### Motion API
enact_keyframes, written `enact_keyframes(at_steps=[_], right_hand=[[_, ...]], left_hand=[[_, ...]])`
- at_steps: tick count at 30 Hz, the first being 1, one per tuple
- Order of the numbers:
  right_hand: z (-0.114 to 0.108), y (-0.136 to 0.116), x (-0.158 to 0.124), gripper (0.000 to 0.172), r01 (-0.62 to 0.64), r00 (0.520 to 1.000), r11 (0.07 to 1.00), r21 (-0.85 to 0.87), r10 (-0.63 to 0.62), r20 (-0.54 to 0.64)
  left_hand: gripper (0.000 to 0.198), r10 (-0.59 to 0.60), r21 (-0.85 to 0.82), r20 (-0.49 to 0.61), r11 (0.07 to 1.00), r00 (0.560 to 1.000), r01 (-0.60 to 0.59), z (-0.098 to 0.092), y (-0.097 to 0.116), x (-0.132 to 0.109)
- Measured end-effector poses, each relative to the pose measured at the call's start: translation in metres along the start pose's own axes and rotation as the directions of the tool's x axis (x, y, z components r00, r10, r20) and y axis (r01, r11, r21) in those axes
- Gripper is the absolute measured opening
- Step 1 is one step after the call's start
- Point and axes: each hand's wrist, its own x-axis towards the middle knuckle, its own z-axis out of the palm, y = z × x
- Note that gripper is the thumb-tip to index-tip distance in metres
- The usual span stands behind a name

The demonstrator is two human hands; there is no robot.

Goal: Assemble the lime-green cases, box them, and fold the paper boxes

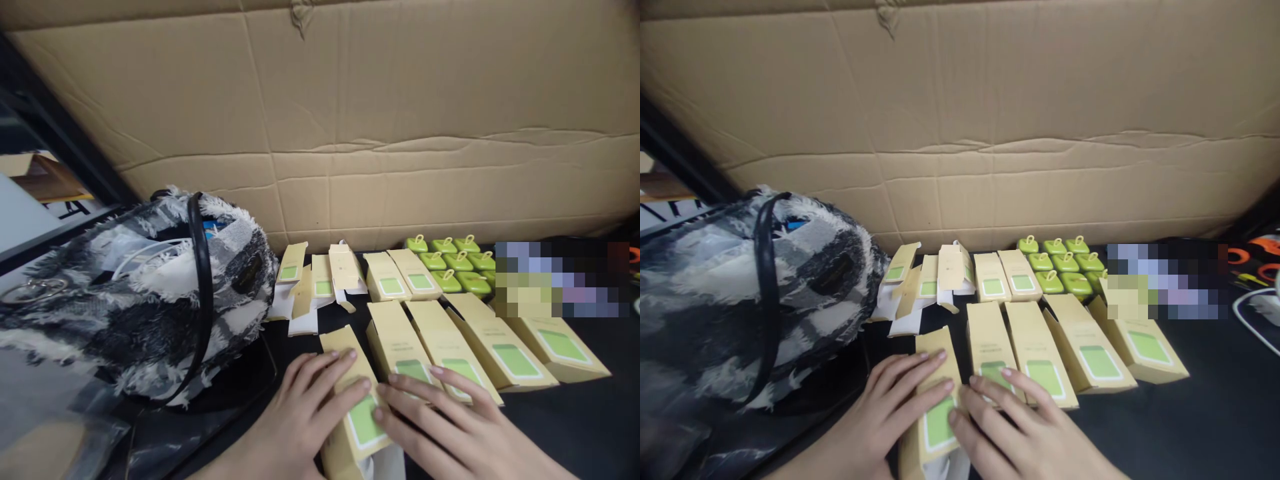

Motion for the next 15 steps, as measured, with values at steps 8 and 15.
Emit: enact_keyframes(at_steps=[8,15], right_hand=[[-0.003,0.003,0.003,0.045,0.100,0.995,0.992,-0.075,-0.102,-0.020],[0.016,-0.008,-0.009,0.043,0.174,0.982,0.984,-0.047,-0.177,-0.062]], left_hand=[[0.074,-0.088,-0.156,-0.159,0.986,0.983,0.063,0.008,0.001,-0.002],[0.063,0.002,-0.078,-0.068,0.997,0.998,-0.008,0.010,0.003,-0.001]])
